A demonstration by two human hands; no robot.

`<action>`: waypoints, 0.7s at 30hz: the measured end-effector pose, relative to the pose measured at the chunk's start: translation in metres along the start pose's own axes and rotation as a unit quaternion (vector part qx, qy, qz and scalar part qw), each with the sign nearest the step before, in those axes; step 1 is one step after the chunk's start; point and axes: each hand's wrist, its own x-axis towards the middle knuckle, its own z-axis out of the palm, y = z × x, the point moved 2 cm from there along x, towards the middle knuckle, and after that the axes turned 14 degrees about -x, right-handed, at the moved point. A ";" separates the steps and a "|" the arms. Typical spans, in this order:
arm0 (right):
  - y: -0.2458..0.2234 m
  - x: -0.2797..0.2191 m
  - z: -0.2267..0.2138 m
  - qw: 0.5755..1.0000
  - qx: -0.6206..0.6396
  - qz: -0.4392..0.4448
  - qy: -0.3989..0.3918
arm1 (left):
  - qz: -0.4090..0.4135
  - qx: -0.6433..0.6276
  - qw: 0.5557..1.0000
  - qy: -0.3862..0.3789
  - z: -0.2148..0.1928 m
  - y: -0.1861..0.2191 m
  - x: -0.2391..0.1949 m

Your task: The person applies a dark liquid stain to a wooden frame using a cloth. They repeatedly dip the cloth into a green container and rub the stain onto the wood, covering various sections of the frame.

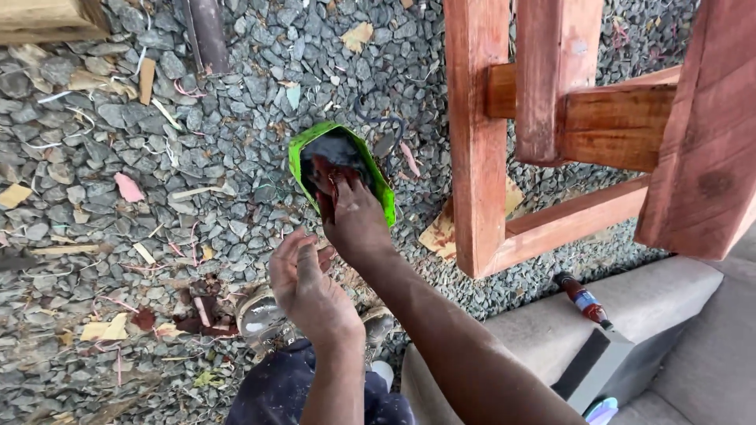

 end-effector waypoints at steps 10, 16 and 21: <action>-0.002 0.005 -0.044 0.994 0.000 0.051 -0.093 | -0.019 -0.013 0.999 0.024 0.010 0.004 0.016; 0.033 -0.010 -0.151 0.977 -0.128 0.123 -0.116 | -0.109 0.022 0.993 -0.050 0.031 0.001 0.011; 0.071 -0.011 -0.270 0.845 -0.499 0.093 -0.169 | -0.102 0.091 0.958 -0.252 0.049 -0.031 -0.021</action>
